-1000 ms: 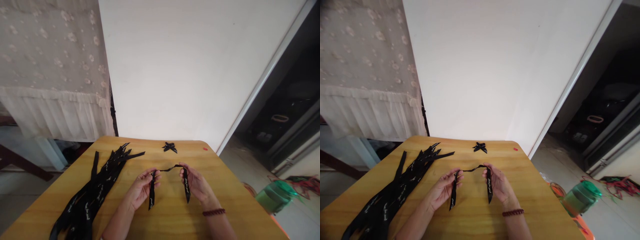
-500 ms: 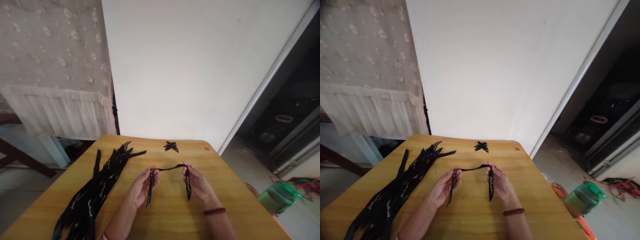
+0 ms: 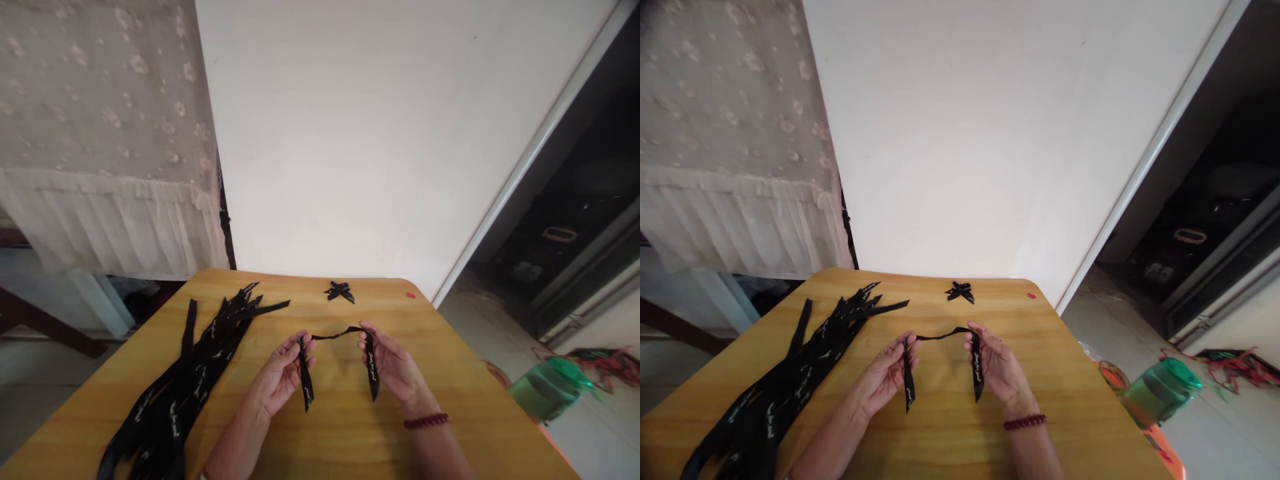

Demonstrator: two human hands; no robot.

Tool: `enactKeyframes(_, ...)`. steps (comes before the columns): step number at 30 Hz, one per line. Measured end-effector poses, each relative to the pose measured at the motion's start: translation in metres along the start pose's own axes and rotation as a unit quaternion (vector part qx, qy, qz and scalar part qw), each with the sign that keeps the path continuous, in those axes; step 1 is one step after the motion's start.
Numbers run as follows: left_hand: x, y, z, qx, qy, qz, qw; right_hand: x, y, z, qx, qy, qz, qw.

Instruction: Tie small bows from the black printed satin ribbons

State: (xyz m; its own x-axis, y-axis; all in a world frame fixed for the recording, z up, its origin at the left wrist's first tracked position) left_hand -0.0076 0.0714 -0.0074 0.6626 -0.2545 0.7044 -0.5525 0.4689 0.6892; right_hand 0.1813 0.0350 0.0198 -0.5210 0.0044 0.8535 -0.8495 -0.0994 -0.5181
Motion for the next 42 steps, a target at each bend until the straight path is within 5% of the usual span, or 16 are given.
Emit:
enactKeyframes(24,0.0045,-0.0044,-0.0002,-0.013,-0.051,-0.015,0.999,-0.0048,0.0017,0.0010,-0.017,0.005,0.022,1.000)
enactKeyframes(42,0.0094,-0.0065,-0.0021,0.011,-0.028,-0.059,0.998,0.0002,0.0031,-0.0023,-0.045,0.003,0.046,0.998)
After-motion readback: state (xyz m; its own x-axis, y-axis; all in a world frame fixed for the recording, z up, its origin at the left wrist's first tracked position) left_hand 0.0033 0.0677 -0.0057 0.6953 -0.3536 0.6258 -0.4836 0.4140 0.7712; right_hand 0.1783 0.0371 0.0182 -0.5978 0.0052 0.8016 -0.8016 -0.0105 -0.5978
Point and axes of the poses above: each hand's wrist, its own z-axis away from the middle knuckle, its own x-axis out of the palm, y = z × x, the point moved 5 cm from there along -z, towards the middle knuckle, and after that the axes turned 14 degrees about -z, right-handed, at the moved point
